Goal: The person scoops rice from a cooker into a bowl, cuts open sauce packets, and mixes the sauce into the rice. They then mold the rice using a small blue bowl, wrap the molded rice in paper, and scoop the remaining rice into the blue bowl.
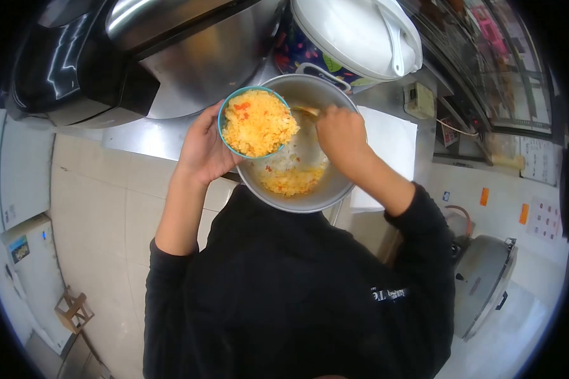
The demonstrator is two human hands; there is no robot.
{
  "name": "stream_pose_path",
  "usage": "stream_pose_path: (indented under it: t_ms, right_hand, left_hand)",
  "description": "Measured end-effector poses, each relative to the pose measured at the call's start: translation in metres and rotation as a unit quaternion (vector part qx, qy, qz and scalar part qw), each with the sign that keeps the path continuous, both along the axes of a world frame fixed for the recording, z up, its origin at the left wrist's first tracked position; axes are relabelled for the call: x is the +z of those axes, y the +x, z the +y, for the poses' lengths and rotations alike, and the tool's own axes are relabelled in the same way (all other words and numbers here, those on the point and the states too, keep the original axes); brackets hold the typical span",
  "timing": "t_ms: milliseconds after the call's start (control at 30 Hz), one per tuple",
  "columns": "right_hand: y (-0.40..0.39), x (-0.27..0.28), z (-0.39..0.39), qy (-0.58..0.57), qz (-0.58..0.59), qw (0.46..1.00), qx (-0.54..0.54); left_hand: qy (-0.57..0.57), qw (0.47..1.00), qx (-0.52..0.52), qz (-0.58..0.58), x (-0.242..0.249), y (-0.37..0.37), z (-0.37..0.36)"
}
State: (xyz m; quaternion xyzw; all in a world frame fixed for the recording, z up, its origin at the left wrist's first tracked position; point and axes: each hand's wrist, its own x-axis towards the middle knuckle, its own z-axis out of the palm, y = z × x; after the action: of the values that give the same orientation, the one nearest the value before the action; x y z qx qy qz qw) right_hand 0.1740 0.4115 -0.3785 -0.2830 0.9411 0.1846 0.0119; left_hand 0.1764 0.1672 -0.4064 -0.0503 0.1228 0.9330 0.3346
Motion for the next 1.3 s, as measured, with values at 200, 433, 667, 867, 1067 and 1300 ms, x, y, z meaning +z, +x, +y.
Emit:
stream_pose_path:
  t_ms: [200, 433, 667, 867, 1067, 1300]
  right_hand:
    - [0.044, 0.018, 0.009, 0.033, -0.115, 0.992, -0.046]
    - [0.005, 0.021, 0.023, 0.106, -0.224, 0.969, -0.016]
    - [0.038, -0.023, 0.016, -0.063, -0.275, 0.959, 0.033]
    - [0.054, -0.013, 0.008, -0.258, -0.282, 0.923, 0.032]
    - [0.048, 0.006, 0.025, -0.355, -0.344, 0.869, -0.031]
    - [0.039, 0.048, 0.056, -0.412, -0.333, 0.835, -0.152]
  left_hand:
    - [0.025, 1.000, -0.007, 0.012, -0.007, 0.001, -0.004]
    - [0.046, 0.999, -0.013, 0.023, -0.008, 0.004, -0.005]
    - [0.058, 0.998, -0.019, 0.015, -0.007, 0.003, -0.001]
    - [0.077, 0.997, -0.017, 0.025, -0.007, 0.003, -0.004]
    - [0.010, 1.000, 0.007, 0.001, 0.007, 0.003, -0.006]
    - [-0.073, 0.997, 0.039, -0.003, 0.024, 0.012, -0.012]
